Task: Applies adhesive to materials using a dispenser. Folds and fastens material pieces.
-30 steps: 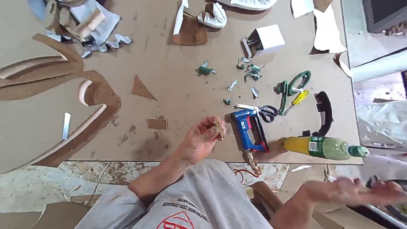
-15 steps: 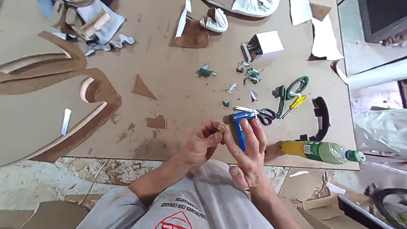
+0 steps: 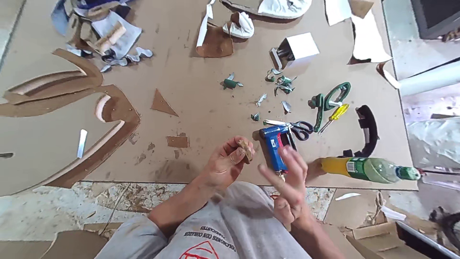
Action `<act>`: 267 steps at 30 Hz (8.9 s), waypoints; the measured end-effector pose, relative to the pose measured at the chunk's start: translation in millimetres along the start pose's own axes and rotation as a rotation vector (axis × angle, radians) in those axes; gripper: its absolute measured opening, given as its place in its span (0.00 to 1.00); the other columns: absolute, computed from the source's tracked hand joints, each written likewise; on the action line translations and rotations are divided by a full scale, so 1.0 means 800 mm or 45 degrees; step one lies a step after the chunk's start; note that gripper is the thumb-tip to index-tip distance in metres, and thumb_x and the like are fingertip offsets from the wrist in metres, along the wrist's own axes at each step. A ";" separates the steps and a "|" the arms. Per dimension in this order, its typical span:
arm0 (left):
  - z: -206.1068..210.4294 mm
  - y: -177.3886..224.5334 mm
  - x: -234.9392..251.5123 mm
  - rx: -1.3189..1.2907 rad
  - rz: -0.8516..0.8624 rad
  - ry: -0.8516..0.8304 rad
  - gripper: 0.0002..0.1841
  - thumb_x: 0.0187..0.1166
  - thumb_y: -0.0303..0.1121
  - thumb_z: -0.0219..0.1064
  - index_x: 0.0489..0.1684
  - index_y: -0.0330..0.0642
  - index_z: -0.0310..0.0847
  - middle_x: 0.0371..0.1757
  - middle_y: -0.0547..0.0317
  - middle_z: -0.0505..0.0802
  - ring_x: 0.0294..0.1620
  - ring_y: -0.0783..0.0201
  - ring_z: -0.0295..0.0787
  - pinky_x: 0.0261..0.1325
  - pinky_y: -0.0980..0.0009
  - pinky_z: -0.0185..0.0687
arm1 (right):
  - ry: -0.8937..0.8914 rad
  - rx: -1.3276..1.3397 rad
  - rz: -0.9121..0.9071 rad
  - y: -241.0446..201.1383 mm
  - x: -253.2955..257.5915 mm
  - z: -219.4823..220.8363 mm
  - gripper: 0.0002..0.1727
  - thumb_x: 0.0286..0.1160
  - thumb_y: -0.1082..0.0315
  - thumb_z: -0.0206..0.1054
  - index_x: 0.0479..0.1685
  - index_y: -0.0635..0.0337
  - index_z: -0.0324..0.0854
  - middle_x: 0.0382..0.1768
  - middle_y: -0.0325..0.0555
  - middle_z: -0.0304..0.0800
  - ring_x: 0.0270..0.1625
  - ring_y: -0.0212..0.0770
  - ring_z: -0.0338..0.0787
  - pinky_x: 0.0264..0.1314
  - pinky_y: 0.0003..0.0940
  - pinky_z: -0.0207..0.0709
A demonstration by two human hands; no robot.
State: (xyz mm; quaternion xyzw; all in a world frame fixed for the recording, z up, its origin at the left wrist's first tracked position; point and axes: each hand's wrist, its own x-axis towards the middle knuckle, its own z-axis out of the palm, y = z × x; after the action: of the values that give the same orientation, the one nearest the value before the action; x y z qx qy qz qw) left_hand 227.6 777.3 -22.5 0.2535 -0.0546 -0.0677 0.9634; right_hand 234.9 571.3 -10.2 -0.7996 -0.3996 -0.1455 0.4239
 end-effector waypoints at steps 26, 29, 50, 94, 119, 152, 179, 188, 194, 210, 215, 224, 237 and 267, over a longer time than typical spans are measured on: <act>0.021 -0.004 -0.040 1.871 1.258 -0.108 0.09 0.80 0.39 0.70 0.55 0.61 0.87 0.77 0.70 0.75 0.80 0.69 0.68 0.81 0.71 0.65 | -0.169 2.199 0.661 -0.020 0.027 0.034 0.13 0.84 0.58 0.66 0.44 0.55 0.92 0.43 0.33 0.89 0.43 0.24 0.84 0.45 0.20 0.76; 0.017 -0.006 -0.047 1.966 1.273 -0.070 0.10 0.81 0.39 0.69 0.56 0.59 0.86 0.80 0.67 0.75 0.84 0.65 0.65 0.86 0.63 0.61 | -0.155 2.354 0.714 -0.015 0.026 0.043 0.10 0.81 0.60 0.68 0.47 0.55 0.91 0.46 0.37 0.92 0.47 0.27 0.88 0.49 0.24 0.81; -0.289 0.247 -0.197 1.827 0.333 0.806 0.22 0.80 0.34 0.63 0.71 0.34 0.76 0.66 0.45 0.86 0.51 0.61 0.89 0.51 0.63 0.90 | -0.517 -0.286 0.323 -0.031 0.096 0.356 0.10 0.77 0.62 0.70 0.49 0.51 0.95 0.46 0.47 0.94 0.46 0.43 0.93 0.43 0.38 0.88; -0.329 0.190 -0.144 1.791 0.446 0.340 0.30 0.77 0.29 0.63 0.81 0.35 0.64 0.84 0.37 0.74 0.76 0.47 0.82 0.73 0.48 0.83 | -0.485 -0.506 0.553 -0.031 0.082 0.413 0.10 0.77 0.64 0.67 0.47 0.51 0.95 0.69 0.49 0.88 0.48 0.44 0.95 0.42 0.39 0.89; -0.314 0.179 -0.148 2.412 0.353 -0.200 0.33 0.91 0.50 0.46 0.93 0.45 0.54 0.90 0.43 0.69 0.92 0.55 0.62 0.97 0.44 0.41 | -0.277 -0.023 0.976 -0.012 0.079 0.377 0.19 0.74 0.68 0.71 0.65 0.54 0.88 0.67 0.49 0.87 0.50 0.35 0.94 0.52 0.35 0.92; -0.312 0.195 -0.127 2.539 -0.079 0.102 0.33 0.80 0.34 0.55 0.90 0.45 0.61 0.76 0.53 0.86 0.84 0.51 0.75 0.92 0.42 0.48 | -0.921 -0.330 0.916 -0.016 0.135 0.397 0.40 0.66 0.65 0.72 0.86 0.43 0.70 0.59 0.45 0.91 0.63 0.51 0.88 0.64 0.54 0.81; -0.263 0.242 -0.108 0.460 -0.177 0.301 0.30 0.83 0.24 0.59 0.86 0.38 0.58 0.58 0.46 0.93 0.58 0.53 0.93 0.70 0.53 0.85 | 0.190 1.623 1.271 -0.043 0.125 0.343 0.32 0.67 0.75 0.73 0.76 0.58 0.73 0.42 0.45 0.92 0.41 0.36 0.92 0.50 0.36 0.90; -0.239 0.231 -0.102 0.605 -0.116 0.194 0.38 0.74 0.20 0.71 0.86 0.36 0.56 0.54 0.54 0.92 0.53 0.63 0.93 0.64 0.64 0.89 | 0.112 1.785 1.288 -0.062 0.130 0.336 0.41 0.67 0.73 0.75 0.84 0.53 0.63 0.56 0.50 0.90 0.42 0.37 0.93 0.44 0.31 0.90; -0.247 0.241 -0.108 0.637 -0.149 0.120 0.42 0.74 0.25 0.74 0.89 0.37 0.52 0.55 0.56 0.92 0.54 0.65 0.92 0.64 0.66 0.89 | -0.006 1.751 1.228 -0.060 0.124 0.339 0.47 0.67 0.70 0.76 0.90 0.50 0.55 0.59 0.49 0.88 0.46 0.37 0.92 0.48 0.32 0.89; -0.259 0.237 -0.103 0.356 -0.151 0.326 0.10 0.80 0.26 0.69 0.55 0.42 0.84 0.55 0.55 0.95 0.40 0.66 0.94 0.47 0.69 0.92 | 0.271 1.991 1.199 -0.042 0.110 0.336 0.36 0.69 0.71 0.76 0.82 0.55 0.71 0.60 0.51 0.90 0.41 0.34 0.94 0.45 0.28 0.91; -0.268 0.230 -0.097 0.619 -0.091 0.345 0.23 0.94 0.44 0.43 0.55 0.42 0.85 0.70 0.50 0.90 0.52 0.58 0.95 0.55 0.59 0.92 | 0.275 2.129 1.161 -0.039 0.103 0.337 0.37 0.70 0.68 0.76 0.84 0.55 0.70 0.64 0.54 0.90 0.42 0.36 0.95 0.45 0.27 0.90; -0.229 0.291 -0.107 2.354 0.958 -0.406 0.21 0.82 0.38 0.67 0.74 0.62 0.79 0.83 0.60 0.76 0.89 0.54 0.62 0.89 0.52 0.58 | -0.043 1.482 1.293 -0.064 0.135 0.288 0.35 0.65 0.72 0.69 0.79 0.57 0.69 0.51 0.42 0.89 0.41 0.32 0.89 0.40 0.27 0.86; -0.211 0.335 -0.089 2.669 1.154 -1.183 0.27 0.89 0.33 0.58 0.89 0.52 0.63 0.86 0.59 0.76 0.87 0.58 0.66 0.89 0.55 0.51 | -0.237 1.546 1.167 -0.114 0.149 0.275 0.36 0.64 0.77 0.63 0.80 0.60 0.64 0.58 0.43 0.85 0.51 0.34 0.90 0.54 0.31 0.88; -0.208 0.277 -0.106 0.086 -0.390 -0.258 0.40 0.83 0.53 0.66 0.96 0.61 0.51 0.75 0.49 0.87 0.73 0.53 0.86 0.77 0.58 0.80 | 0.052 1.584 0.881 -0.064 0.135 0.239 0.51 0.66 0.61 0.78 0.93 0.37 0.53 0.81 0.42 0.77 0.36 0.26 0.89 0.33 0.18 0.83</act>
State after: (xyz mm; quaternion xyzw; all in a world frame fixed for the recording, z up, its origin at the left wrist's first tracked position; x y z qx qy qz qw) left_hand 189.9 1061.8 -62.6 0.2829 -0.1146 -0.2368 0.9224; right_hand 244.3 795.3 -34.4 -0.4875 -0.1237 0.2376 0.8310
